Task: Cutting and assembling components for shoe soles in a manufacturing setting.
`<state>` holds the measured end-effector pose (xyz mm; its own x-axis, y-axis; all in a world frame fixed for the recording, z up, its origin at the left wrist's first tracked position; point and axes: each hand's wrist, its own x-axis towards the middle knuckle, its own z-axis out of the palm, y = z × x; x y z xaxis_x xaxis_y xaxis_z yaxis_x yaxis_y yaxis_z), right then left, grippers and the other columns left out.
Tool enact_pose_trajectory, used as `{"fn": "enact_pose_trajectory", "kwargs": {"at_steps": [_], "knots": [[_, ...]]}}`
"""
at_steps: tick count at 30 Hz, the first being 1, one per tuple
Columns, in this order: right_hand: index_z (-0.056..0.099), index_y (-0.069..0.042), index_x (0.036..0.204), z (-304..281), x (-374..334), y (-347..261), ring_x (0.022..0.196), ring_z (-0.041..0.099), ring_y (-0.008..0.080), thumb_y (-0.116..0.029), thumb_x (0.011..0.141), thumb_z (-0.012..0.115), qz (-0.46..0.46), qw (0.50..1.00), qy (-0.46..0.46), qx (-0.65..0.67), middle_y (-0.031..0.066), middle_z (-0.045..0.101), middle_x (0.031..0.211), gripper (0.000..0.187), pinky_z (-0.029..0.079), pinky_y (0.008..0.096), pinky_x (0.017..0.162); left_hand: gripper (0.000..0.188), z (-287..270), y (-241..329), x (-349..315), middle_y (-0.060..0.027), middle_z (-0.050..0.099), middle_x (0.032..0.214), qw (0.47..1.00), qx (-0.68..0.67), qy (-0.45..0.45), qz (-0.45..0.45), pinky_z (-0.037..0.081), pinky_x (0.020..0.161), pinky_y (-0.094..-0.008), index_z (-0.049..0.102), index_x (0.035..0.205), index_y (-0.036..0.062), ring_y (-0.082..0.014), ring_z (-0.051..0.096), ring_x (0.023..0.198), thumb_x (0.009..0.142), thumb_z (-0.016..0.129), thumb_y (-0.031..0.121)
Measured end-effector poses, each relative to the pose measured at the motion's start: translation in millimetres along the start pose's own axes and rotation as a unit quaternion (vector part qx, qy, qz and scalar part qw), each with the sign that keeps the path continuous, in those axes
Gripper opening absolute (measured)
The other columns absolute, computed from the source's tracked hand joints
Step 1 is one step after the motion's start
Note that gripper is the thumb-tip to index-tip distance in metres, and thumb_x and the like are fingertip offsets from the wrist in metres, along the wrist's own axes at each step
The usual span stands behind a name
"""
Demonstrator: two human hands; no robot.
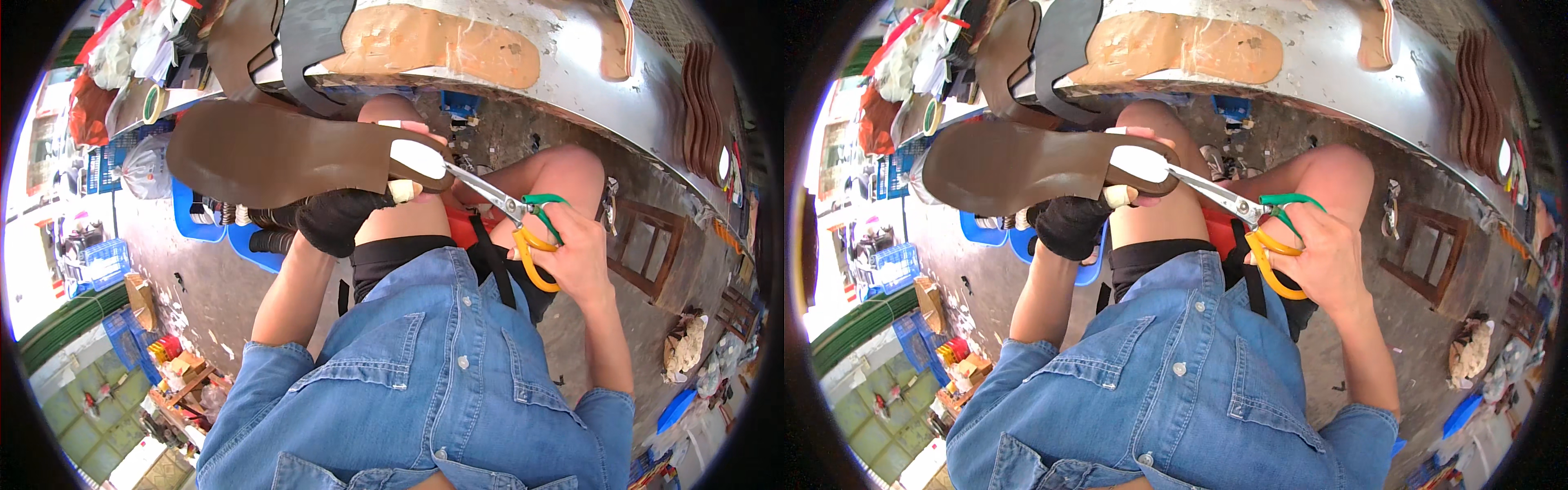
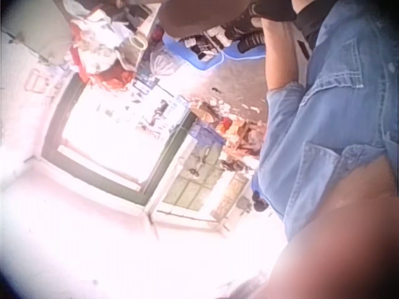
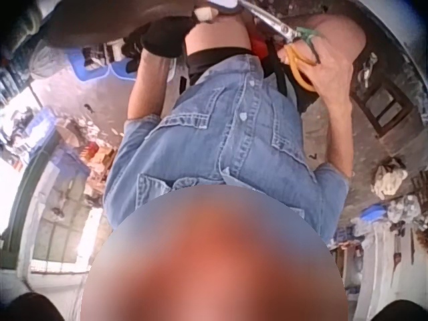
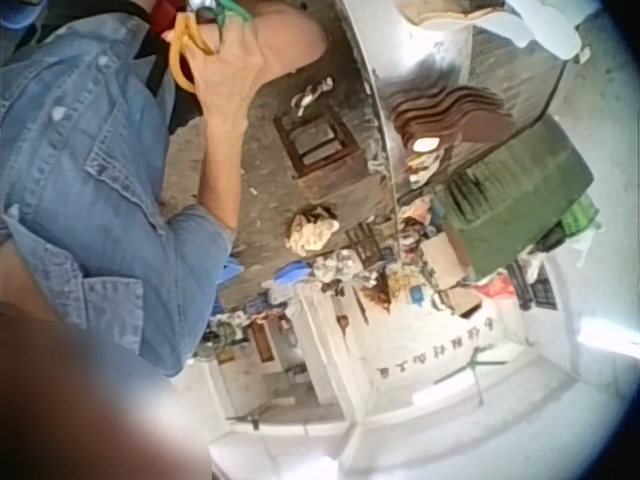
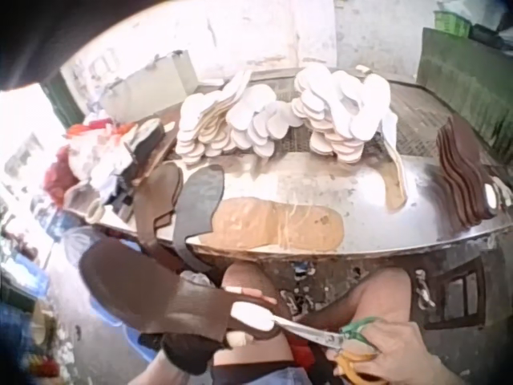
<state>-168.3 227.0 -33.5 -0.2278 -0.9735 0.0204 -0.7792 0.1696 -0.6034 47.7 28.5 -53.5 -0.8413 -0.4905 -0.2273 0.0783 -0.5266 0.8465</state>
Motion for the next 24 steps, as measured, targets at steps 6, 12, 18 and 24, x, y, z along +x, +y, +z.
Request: {"fn": "enact_pose_trajectory", "kwargs": {"at_steps": [6, 12, 18, 24], "knots": [[0.058, -0.001, 0.089, 2, -7, 0, 0.065, 0.059, 0.0295, -0.020, 0.056, 0.082, 0.039, 0.993, -0.076, 0.082, 0.0127, 0.058, 0.075, 0.045, 0.045, 0.0340, 0.056, 0.080, 3, 8, -3, -0.0123, 0.058, 0.115, 0.996, 0.078, -0.030, -0.033, 0.054, 0.072, -0.0260, 0.041, 0.128, -0.0006, -0.0190, 0.061, 0.095, 0.065, 0.080, 0.030], [0.058, -0.002, 0.085, -2, 3, 0, 0.063, 0.059, 0.0306, -0.024, 0.053, 0.083, -0.019, 0.999, 0.001, 0.033, 0.0122, 0.057, 0.072, 0.046, 0.045, 0.0349, 0.055, 0.065, -5, 15, -4, -0.0083, 0.059, 0.115, 0.986, 0.149, -0.080, 0.013, 0.047, 0.086, -0.0300, 0.051, 0.122, 0.0031, -0.0173, 0.055, 0.106, 0.069, 0.075, 0.033], [0.059, -0.003, 0.084, -6, 4, -2, 0.060, 0.059, 0.0302, -0.025, 0.054, 0.083, -0.056, 0.998, 0.003, 0.008, 0.0112, 0.057, 0.067, 0.044, 0.045, 0.0348, 0.053, 0.067, -1, 16, -5, -0.0086, 0.059, 0.115, 0.993, 0.063, -0.100, -0.022, 0.050, 0.080, -0.0273, 0.051, 0.121, 0.0024, -0.0165, 0.057, 0.102, 0.068, 0.076, 0.035], [0.059, -0.003, 0.082, 4, -3, 0, 0.058, 0.058, 0.0297, -0.027, 0.053, 0.084, -0.005, 0.996, 0.014, 0.092, 0.0113, 0.057, 0.066, 0.046, 0.044, 0.0347, 0.052, 0.069, 1, 19, -5, -0.0098, 0.060, 0.113, 0.993, 0.084, -0.082, -0.031, 0.051, 0.079, -0.0281, 0.050, 0.122, 0.0020, -0.0175, 0.057, 0.101, 0.068, 0.075, 0.037]]}}
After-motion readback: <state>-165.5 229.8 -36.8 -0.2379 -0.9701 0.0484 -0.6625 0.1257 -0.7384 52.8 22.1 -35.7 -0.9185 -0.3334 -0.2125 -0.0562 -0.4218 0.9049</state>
